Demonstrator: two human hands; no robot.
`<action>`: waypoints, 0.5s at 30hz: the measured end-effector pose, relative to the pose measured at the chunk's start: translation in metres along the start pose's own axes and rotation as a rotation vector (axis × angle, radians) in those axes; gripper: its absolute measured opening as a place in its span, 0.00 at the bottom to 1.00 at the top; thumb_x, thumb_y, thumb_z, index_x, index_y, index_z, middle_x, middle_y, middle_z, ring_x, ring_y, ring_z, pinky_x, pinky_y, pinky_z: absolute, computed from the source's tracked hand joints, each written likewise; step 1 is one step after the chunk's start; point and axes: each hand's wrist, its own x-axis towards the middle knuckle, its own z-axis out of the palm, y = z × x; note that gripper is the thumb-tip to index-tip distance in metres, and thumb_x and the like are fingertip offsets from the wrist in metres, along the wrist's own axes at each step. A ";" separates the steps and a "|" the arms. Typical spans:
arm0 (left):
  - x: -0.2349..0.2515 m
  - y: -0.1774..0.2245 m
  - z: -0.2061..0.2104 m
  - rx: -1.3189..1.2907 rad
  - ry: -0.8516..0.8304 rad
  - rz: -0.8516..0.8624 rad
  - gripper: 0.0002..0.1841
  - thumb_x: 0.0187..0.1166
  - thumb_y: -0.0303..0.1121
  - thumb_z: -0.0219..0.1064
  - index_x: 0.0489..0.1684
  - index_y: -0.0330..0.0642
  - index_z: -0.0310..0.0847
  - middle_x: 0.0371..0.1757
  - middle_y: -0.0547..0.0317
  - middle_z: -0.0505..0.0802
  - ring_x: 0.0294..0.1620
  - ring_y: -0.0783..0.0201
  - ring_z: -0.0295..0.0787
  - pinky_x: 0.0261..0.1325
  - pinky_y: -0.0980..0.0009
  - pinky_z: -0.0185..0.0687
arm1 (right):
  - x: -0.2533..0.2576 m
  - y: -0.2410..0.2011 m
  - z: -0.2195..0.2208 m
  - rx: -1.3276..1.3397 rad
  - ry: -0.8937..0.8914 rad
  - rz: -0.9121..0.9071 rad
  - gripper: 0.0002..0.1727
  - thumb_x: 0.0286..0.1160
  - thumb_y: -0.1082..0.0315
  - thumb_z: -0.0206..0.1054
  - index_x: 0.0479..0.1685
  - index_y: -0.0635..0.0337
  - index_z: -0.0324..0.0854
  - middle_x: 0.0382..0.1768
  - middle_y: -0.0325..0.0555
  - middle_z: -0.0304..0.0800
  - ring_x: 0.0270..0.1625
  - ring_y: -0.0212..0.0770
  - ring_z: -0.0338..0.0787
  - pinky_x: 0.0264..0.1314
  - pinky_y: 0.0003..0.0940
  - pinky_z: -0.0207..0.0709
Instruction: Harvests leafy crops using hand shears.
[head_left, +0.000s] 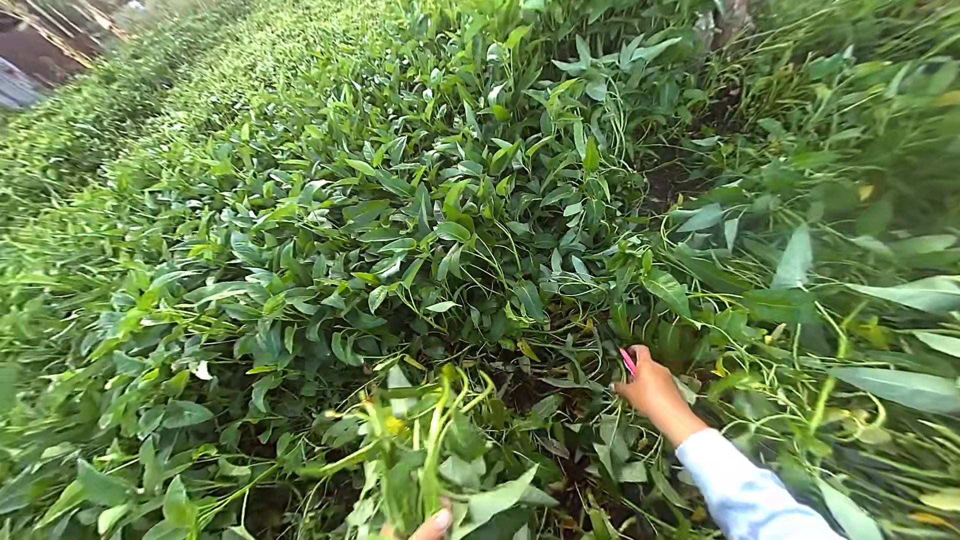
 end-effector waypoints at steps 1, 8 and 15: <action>0.006 0.003 0.012 0.063 0.007 -0.029 0.18 0.71 0.26 0.70 0.57 0.31 0.77 0.44 0.63 0.93 0.48 0.73 0.91 0.60 0.69 0.87 | -0.006 0.001 0.006 0.050 0.030 -0.001 0.47 0.62 0.70 0.82 0.86 0.62 0.61 0.53 0.71 0.88 0.56 0.70 0.90 0.61 0.69 0.80; 0.041 -0.011 0.093 -0.005 0.115 -0.237 0.18 0.69 0.25 0.77 0.54 0.27 0.81 0.41 0.48 0.94 0.42 0.62 0.93 0.50 0.64 0.90 | -0.092 -0.039 -0.005 0.243 -0.100 -0.355 0.33 0.72 0.69 0.70 0.81 0.55 0.69 0.44 0.56 0.89 0.41 0.54 0.90 0.47 0.56 0.85; 0.075 -0.021 0.124 -0.062 -0.155 -0.217 0.09 0.86 0.27 0.55 0.40 0.37 0.81 0.26 0.67 0.89 0.29 0.78 0.86 0.41 0.78 0.85 | -0.151 -0.076 0.023 -0.108 -0.535 -0.693 0.21 0.78 0.73 0.64 0.70 0.58 0.72 0.45 0.61 0.90 0.50 0.63 0.93 0.53 0.63 0.83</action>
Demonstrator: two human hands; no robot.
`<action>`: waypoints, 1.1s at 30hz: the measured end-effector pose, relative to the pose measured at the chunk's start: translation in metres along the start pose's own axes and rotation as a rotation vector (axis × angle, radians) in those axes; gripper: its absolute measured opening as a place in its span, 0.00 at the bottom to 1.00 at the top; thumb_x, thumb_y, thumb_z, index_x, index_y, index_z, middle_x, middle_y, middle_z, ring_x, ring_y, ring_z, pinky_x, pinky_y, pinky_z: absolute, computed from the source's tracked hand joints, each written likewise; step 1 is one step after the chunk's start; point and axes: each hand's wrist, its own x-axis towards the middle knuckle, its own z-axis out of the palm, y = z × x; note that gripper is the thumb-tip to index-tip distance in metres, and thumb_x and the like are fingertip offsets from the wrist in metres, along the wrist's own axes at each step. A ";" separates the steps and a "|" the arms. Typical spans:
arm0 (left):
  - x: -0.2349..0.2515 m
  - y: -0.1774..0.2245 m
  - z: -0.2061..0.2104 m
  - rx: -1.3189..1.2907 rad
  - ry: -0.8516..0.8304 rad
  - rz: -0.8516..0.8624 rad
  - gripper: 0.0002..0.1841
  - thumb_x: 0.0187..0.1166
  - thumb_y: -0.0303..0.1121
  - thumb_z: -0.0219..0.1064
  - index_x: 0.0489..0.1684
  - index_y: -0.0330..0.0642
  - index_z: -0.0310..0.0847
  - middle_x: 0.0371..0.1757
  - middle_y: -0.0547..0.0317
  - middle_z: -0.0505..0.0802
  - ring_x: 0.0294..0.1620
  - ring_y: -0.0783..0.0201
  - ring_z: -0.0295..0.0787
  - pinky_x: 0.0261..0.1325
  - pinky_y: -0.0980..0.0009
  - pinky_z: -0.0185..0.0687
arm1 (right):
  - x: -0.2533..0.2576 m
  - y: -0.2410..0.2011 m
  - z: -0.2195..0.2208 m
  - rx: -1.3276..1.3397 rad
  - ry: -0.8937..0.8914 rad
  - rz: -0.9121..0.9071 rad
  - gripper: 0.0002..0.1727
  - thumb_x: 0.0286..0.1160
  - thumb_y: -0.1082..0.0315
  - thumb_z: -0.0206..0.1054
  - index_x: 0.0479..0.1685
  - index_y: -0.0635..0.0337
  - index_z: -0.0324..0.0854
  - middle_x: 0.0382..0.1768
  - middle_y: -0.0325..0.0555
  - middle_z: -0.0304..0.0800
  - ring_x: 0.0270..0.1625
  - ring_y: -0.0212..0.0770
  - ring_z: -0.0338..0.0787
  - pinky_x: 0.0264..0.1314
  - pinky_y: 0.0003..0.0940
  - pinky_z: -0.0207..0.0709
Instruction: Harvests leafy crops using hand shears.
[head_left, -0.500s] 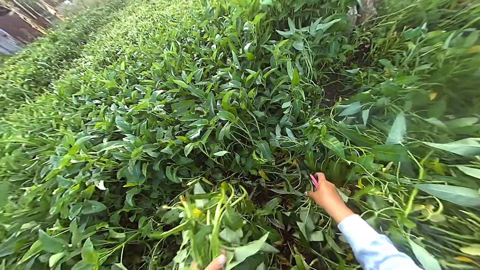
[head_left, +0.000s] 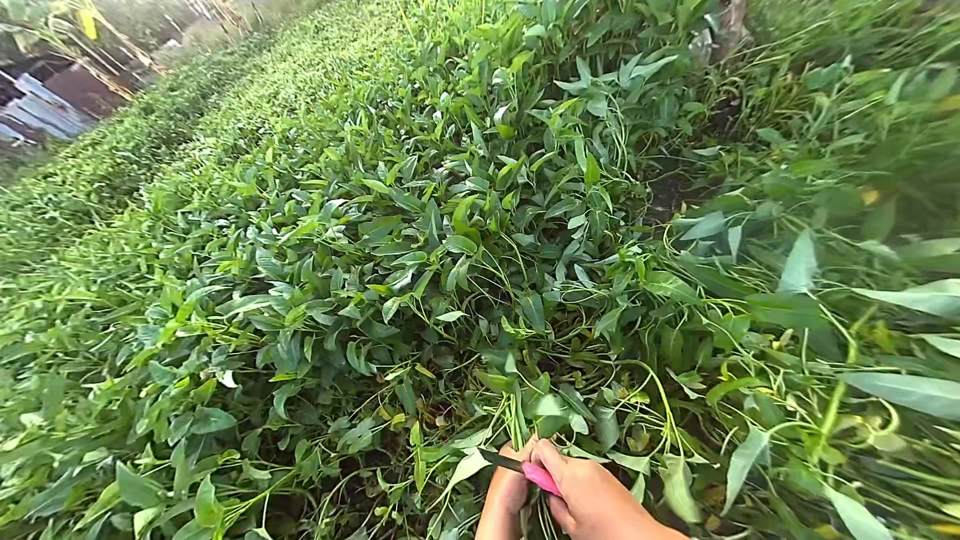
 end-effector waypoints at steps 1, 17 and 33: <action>-0.003 0.000 -0.005 0.004 -0.016 -0.008 0.06 0.82 0.24 0.59 0.38 0.37 0.81 0.25 0.68 0.89 0.28 0.79 0.86 0.41 0.78 0.85 | 0.001 0.003 -0.006 0.021 -0.050 -0.053 0.21 0.78 0.72 0.66 0.70 0.59 0.74 0.44 0.61 0.90 0.50 0.62 0.92 0.54 0.63 0.83; -0.038 -0.005 -0.050 -0.053 0.095 -0.120 0.13 0.74 0.24 0.71 0.54 0.31 0.79 0.38 0.55 0.95 0.40 0.68 0.93 0.51 0.68 0.91 | 0.122 0.049 -0.077 -0.272 -0.167 0.592 0.18 0.85 0.68 0.58 0.64 0.72 0.82 0.69 0.67 0.83 0.74 0.64 0.82 0.72 0.66 0.74; -0.092 0.008 -0.098 -0.065 0.058 0.053 0.11 0.74 0.21 0.64 0.50 0.42 0.80 0.39 0.68 0.97 0.42 0.74 0.94 0.55 0.72 0.91 | 0.009 0.130 -0.104 0.047 0.590 0.541 0.33 0.72 0.53 0.79 0.67 0.70 0.77 0.50 0.69 0.89 0.55 0.68 0.89 0.61 0.71 0.79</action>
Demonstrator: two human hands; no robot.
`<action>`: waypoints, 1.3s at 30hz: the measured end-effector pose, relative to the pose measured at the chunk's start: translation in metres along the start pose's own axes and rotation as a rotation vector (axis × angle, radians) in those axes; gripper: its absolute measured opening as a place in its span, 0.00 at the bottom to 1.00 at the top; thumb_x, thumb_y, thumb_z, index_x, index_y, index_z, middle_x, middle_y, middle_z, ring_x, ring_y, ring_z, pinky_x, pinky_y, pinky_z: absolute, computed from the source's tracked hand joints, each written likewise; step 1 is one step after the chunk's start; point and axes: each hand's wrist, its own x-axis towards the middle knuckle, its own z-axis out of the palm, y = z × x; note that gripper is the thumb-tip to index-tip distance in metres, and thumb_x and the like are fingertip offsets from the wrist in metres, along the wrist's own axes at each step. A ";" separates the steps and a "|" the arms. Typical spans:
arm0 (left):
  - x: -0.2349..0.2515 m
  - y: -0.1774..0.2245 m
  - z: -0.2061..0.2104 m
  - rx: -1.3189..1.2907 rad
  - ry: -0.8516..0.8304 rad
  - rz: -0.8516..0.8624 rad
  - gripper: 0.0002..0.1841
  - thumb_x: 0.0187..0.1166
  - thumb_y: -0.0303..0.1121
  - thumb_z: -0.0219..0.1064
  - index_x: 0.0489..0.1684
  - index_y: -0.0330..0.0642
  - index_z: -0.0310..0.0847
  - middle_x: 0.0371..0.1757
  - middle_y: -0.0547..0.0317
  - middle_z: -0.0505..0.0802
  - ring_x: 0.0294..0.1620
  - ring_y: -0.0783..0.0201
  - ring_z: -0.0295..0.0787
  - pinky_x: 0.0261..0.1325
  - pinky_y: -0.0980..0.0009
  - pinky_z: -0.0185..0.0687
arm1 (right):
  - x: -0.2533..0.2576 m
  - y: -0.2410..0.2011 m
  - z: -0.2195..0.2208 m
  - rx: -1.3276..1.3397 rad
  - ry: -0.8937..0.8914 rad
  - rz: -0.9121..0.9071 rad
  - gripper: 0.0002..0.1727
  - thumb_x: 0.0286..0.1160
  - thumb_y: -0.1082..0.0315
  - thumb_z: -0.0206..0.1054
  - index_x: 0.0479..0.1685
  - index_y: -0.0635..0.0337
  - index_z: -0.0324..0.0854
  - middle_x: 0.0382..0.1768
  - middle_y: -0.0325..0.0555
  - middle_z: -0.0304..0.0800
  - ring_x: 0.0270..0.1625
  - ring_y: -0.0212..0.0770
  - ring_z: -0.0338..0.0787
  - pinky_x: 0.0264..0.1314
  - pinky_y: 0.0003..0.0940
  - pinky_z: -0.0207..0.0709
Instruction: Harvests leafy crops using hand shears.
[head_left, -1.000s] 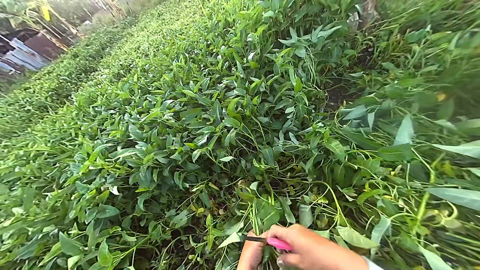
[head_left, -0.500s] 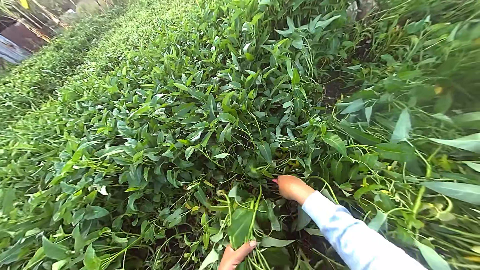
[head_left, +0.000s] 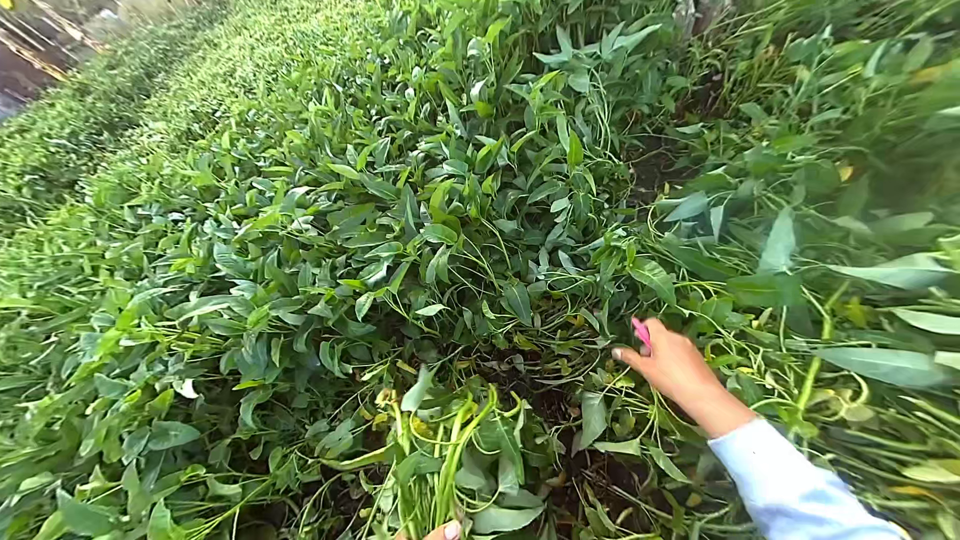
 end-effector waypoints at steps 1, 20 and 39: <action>0.000 0.000 0.003 -0.020 0.001 0.008 0.11 0.74 0.21 0.64 0.51 0.41 0.81 0.40 0.66 0.97 0.43 0.73 0.94 0.55 0.70 0.91 | 0.002 0.016 0.006 0.011 -0.065 0.089 0.38 0.68 0.54 0.82 0.72 0.69 0.74 0.53 0.69 0.88 0.58 0.69 0.89 0.64 0.70 0.78; 0.069 -0.023 0.107 -0.010 0.016 -0.023 0.15 0.88 0.33 0.60 0.59 0.29 0.81 0.49 0.55 0.93 0.52 0.74 0.87 0.63 0.72 0.82 | -0.126 -0.084 0.052 -0.135 -0.591 -0.410 0.21 0.81 0.61 0.65 0.66 0.65 0.77 0.51 0.63 0.89 0.55 0.63 0.91 0.59 0.63 0.81; 0.049 -0.025 0.063 0.023 0.091 -0.157 0.09 0.75 0.22 0.70 0.48 0.31 0.81 0.35 0.57 0.94 0.39 0.70 0.92 0.52 0.69 0.89 | 0.025 -0.098 0.079 -0.376 -0.532 -0.001 0.23 0.91 0.60 0.54 0.76 0.63 0.76 0.71 0.66 0.82 0.77 0.65 0.81 0.76 0.67 0.71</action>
